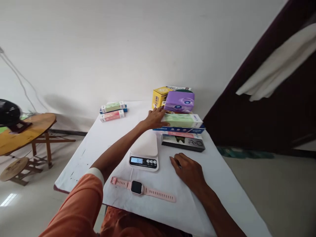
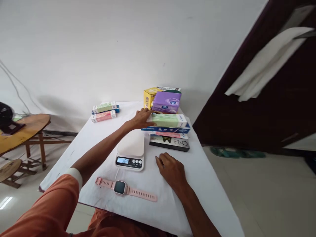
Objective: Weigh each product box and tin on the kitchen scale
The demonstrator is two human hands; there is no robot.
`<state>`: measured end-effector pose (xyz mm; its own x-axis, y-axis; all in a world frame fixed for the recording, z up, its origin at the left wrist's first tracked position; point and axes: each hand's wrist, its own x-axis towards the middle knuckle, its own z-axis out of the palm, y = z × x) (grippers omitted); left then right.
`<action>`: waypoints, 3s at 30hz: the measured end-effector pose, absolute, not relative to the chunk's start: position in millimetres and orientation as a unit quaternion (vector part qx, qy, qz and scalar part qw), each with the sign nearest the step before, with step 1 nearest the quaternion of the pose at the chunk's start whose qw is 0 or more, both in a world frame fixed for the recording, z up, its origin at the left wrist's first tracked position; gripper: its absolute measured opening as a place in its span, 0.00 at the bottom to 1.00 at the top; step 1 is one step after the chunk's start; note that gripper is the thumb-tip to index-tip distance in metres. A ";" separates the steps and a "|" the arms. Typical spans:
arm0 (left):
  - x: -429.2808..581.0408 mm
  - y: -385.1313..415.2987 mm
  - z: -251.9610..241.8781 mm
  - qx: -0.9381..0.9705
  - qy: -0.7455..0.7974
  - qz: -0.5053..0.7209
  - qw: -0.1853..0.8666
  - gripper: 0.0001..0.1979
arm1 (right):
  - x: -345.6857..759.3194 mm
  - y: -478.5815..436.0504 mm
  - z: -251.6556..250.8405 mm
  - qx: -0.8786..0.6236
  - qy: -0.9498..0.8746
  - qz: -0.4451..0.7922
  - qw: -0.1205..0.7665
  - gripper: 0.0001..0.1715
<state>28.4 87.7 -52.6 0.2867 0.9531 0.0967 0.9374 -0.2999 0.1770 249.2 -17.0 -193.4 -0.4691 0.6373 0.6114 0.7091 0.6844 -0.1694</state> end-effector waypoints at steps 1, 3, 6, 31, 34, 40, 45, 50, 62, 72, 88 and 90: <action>28.2 90.4 -53.7 0.799 0.592 0.091 0.049 0.36 | 249.0 -17.0 -193.0 -0.396 -0.856 -0.049 0.329 0.24; 29.8 96.2 -56.7 0.800 0.590 0.094 0.059 0.36 | 248.8 -17.4 -192.5 -0.400 -0.855 -0.043 0.328 0.23; 33.2 101.0 -61.1 0.801 0.582 0.115 0.078 0.33 | 249.0 -18.9 -192.4 -0.401 -0.852 -0.034 0.334 0.22; -82.1 -56.2 -88.4 0.758 0.629 0.117 0.123 0.28 | 247.8 -15.5 -190.2 -0.442 -0.844 0.021 0.302 0.25; -86.4 -60.1 -74.4 0.750 0.634 0.150 0.117 0.36 | 247.8 -16.1 -189.0 -0.434 -0.845 0.013 0.314 0.26; -76.6 -71.3 -45.8 0.746 0.615 0.248 0.058 0.34 | 250.1 -16.3 -192.5 -0.408 -0.848 0.004 0.339 0.27; -55.0 -59.4 -56.7 0.791 0.584 0.173 0.048 0.34 | 251.3 -14.7 -194.6 -0.409 -0.850 0.003 0.333 0.30; -46.0 -40.4 -78.0 0.791 0.603 0.065 0.078 0.29 | 252.0 -15.8 -193.0 -0.407 -0.853 0.001 0.326 0.28; -163.0 -38.0 -63.2 0.699 0.702 0.127 0.052 0.24 | 250.5 -15.6 -193.2 -0.410 -0.850 -0.003 0.332 0.27; -210.6 13.8 -99.7 0.603 0.797 0.012 -0.032 0.20 | 252.0 -13.0 -193.0 -0.392 -0.851 -0.024 0.348 0.28; -108.9 16.5 -71.2 0.753 0.640 0.151 -0.022 0.25 | 247.6 -16.7 -188.4 -0.390 -0.852 -0.069 0.342 0.26; -69.2 24.3 -63.0 0.799 0.574 0.181 -0.010 0.26 | 247.1 -18.1 -187.4 -0.397 -0.851 -0.063 0.337 0.26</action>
<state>-69.2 24.3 -63.0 0.2756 0.9131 0.3006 0.9204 -0.3409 0.1916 247.1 -18.1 -187.4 -0.4578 0.6339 0.6234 0.7189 0.6765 -0.1599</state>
